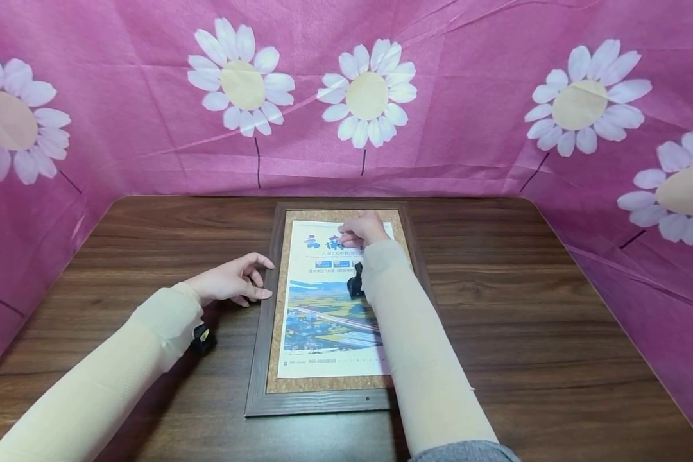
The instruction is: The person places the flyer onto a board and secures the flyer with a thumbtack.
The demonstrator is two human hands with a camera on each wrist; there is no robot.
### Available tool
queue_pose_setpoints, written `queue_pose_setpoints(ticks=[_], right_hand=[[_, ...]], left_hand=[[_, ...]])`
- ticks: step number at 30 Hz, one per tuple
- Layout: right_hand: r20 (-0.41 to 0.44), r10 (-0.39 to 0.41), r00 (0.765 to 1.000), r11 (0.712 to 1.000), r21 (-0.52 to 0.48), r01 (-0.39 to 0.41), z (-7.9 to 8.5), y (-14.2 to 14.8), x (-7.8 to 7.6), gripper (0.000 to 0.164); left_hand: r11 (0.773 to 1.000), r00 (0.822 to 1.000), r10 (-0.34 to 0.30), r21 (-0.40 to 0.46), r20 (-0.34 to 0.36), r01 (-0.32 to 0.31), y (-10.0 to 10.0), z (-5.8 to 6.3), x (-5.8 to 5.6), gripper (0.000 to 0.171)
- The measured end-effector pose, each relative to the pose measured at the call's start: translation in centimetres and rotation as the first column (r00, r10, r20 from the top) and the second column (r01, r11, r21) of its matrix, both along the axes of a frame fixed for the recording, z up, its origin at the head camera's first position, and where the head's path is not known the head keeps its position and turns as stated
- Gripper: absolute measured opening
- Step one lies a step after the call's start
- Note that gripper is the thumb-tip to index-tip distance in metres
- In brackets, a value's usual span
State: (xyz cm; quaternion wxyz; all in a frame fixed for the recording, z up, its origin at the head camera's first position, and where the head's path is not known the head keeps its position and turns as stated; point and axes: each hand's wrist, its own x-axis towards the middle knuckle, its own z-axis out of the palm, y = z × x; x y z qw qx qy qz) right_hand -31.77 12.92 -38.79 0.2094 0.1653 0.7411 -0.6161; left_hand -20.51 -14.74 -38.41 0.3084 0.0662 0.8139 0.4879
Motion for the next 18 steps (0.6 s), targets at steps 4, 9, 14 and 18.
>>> queue_pose_setpoints(ticks=[4, 9, 14, 18], right_hand=[[0.035, -0.021, 0.999, 0.992, -0.123, 0.025, -0.2, 0.6, -0.2, 0.009], [0.026, -0.023, 0.999, 0.978, -0.208, 0.028, 0.2, 1.5, -0.1, 0.013], [0.007, -0.022, 1.000, 0.971, -0.237, 0.023, 1.8, 1.7, -0.2, 0.033], [-0.115, 0.022, 0.993, 0.988, -0.147, -0.039, 4.4, 1.7, -0.1, 0.039]], left_hand=[[1.000, 1.000, -0.003, -0.002, -0.001, 0.003, 0.0, 0.0, 0.0, 0.058], [1.000, 1.000, -0.005, -0.006, -0.003, 0.005, 0.1, 0.2, 0.0, 0.058], [1.000, 1.000, -0.017, -0.007, -0.011, 0.017, 0.1, 0.3, 0.0, 0.058], [0.998, 0.998, -0.055, -0.025, -0.038, 0.054, 0.0, 0.6, 0.1, 0.058]])
